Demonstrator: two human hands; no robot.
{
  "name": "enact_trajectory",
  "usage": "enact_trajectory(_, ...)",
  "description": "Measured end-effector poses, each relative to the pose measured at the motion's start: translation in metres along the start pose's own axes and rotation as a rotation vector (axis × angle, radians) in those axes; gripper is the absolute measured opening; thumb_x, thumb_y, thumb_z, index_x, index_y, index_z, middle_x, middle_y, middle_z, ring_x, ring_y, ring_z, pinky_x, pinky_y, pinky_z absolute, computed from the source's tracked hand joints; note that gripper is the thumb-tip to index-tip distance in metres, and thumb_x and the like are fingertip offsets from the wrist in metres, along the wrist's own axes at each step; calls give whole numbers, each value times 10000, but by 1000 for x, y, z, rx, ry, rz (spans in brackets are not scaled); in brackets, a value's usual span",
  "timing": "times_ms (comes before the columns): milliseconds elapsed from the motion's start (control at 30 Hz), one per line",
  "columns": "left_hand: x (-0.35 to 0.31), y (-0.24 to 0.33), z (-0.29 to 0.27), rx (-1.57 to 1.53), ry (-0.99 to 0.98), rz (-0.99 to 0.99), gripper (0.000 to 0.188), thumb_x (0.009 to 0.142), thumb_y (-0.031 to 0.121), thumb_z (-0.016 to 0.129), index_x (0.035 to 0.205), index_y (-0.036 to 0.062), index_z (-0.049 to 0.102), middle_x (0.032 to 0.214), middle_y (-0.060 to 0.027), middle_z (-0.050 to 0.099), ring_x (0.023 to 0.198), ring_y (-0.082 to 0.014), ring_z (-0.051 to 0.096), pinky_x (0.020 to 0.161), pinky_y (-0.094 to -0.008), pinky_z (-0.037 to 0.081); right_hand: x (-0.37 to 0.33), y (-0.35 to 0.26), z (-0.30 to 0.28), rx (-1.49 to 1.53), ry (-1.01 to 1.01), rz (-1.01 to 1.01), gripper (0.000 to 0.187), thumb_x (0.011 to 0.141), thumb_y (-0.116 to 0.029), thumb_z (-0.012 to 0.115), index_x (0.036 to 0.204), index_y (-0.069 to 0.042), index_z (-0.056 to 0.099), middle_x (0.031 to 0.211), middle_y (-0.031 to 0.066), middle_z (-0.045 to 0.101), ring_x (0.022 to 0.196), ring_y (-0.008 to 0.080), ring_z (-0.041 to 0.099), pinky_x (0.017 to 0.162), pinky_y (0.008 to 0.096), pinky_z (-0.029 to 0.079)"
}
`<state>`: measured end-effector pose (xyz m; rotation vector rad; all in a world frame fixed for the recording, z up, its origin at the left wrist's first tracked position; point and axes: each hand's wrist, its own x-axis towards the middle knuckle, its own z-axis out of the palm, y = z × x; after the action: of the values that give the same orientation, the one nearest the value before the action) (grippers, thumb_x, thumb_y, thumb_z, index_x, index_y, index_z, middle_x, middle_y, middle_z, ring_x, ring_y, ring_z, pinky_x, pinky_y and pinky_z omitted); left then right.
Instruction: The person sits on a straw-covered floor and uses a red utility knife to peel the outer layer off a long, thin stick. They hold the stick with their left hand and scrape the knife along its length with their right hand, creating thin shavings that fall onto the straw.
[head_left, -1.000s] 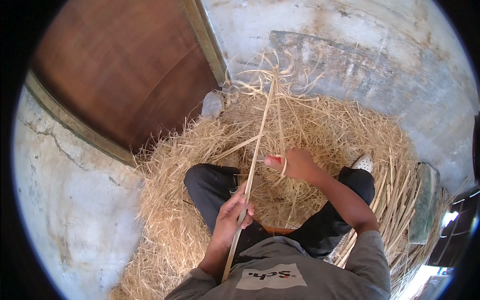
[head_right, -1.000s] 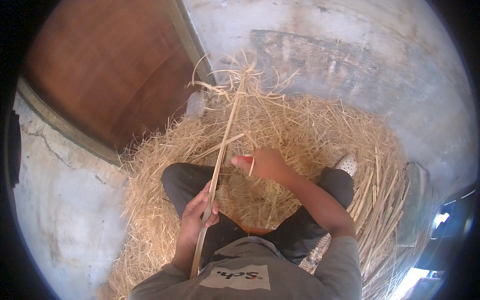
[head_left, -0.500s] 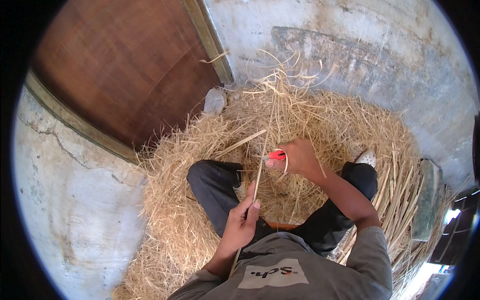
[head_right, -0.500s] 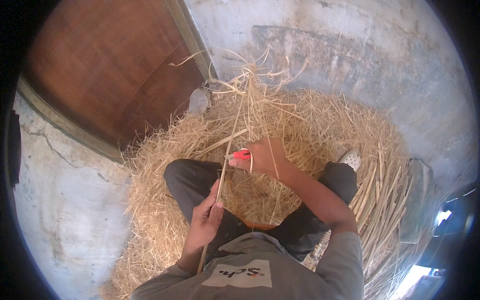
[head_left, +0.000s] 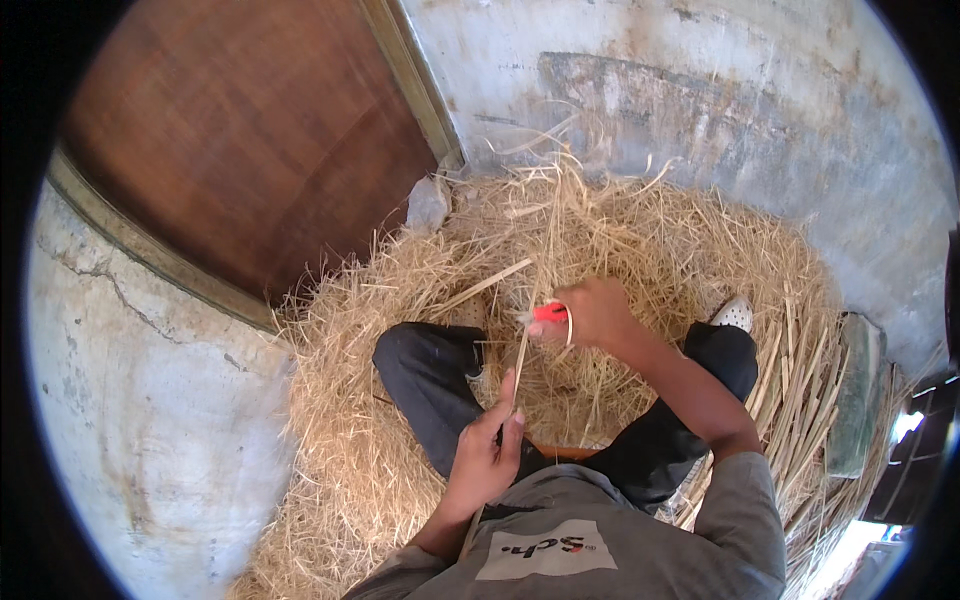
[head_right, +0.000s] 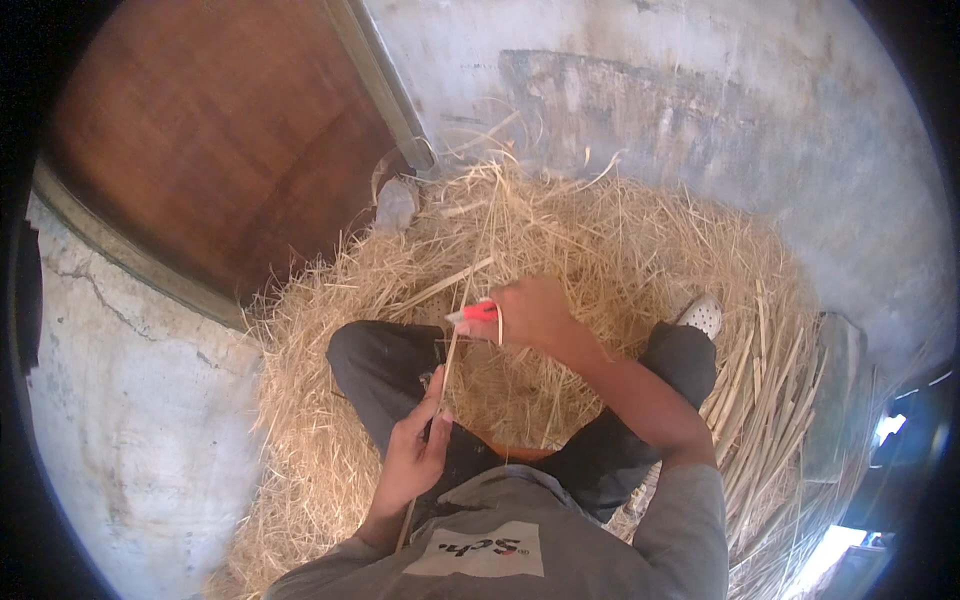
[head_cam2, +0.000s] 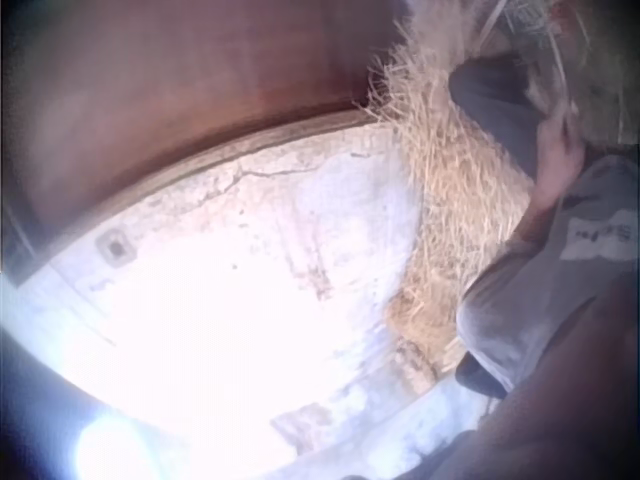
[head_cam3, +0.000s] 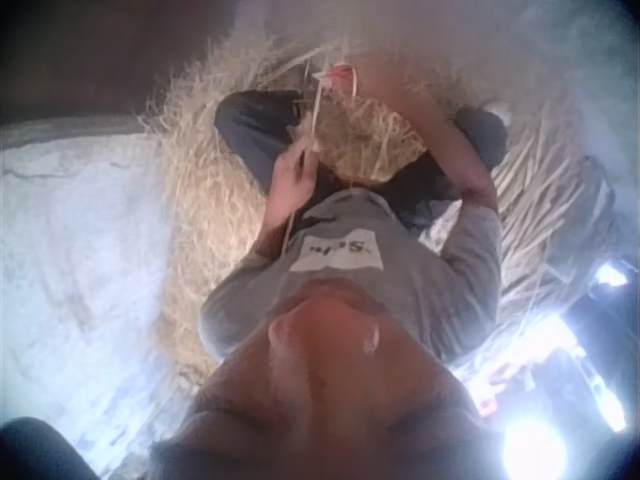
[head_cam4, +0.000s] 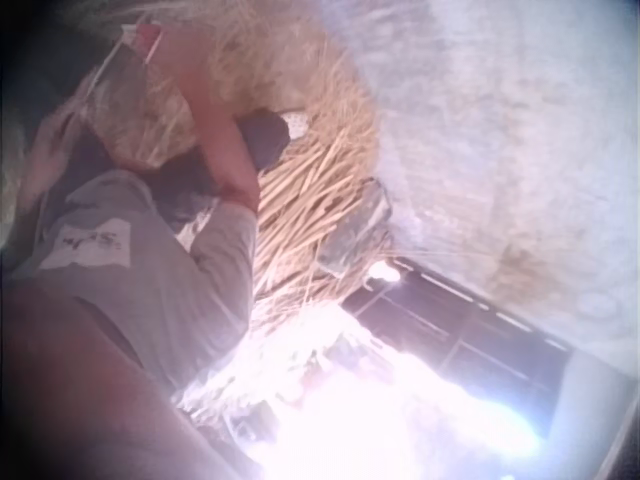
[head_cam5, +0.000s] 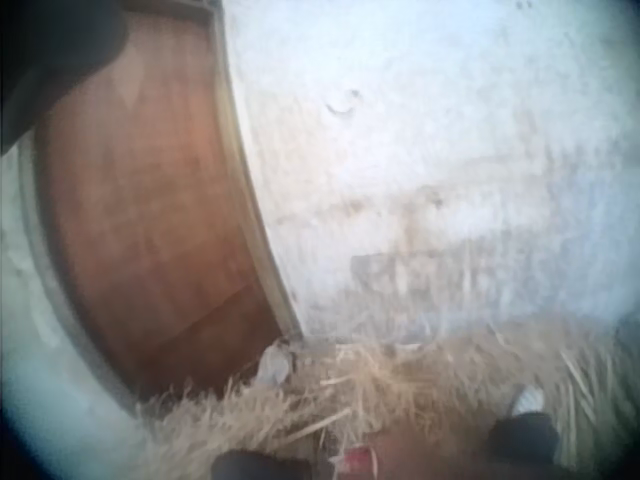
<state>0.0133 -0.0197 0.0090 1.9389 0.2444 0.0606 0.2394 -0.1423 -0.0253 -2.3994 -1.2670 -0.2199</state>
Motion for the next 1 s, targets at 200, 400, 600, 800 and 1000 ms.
enact_trajectory(200, -2, 16, 2, 19, -52, -35, 480, 980, 20, 445, 1444, -27, 328, 1460, -189, 419, 1359, -200, 359, 1080, -294, 294, 9, 34, 7, 213, 153, 188, 668, 699, -744, 617, 687, -77, 657, 566, 142, 595, 547, 330, 624, 545, 447, 500)
enact_trajectory(400, -7, 16, 1, -51, -54, -68, 475, 987, 38, 448, 1444, -18, 333, 1470, -195, 399, 1352, -197, 369, 1073, -290, 305, 17, 39, 1, -5, 94, 119, 653, 717, -729, 613, 774, -85, 702, 596, 149, 616, 571, 323, 630, 561, 442, 501)
enact_trajectory(600, -27, -2, 6, 3, -145, -94, 484, 992, 60, 471, 1456, 13, 341, 1052, -87, 603, 927, -105, 549, 807, -233, 438, 34, 120, -27, -3, 224, 505, 610, 839, -698, 517, 877, -128, 731, 643, 114, 632, 657, 253, 625, 597, 356, 480)
enact_trajectory(800, -11, -20, 6, -280, -116, -20, 508, 999, 102, 487, 1483, 87, 333, 747, 21, 470, 595, -40, 406, 547, -201, 389, 43, 115, -2, 575, 47, 857, 902, 859, -798, 263, 970, -21, 708, 884, 174, 697, 864, 353, 661, 761, 469, 492)
enact_trajectory(1000, -2, -19, -4, -696, -131, -281, 507, 1018, 116, 416, 1506, 127, 281, 745, 4, 449, 523, -59, 352, 540, -223, 375, 6, 51, 20, 222, -36, 468, 681, 843, -733, 474, 750, -94, 692, 527, 96, 570, 527, 248, 613, 517, 409, 472)
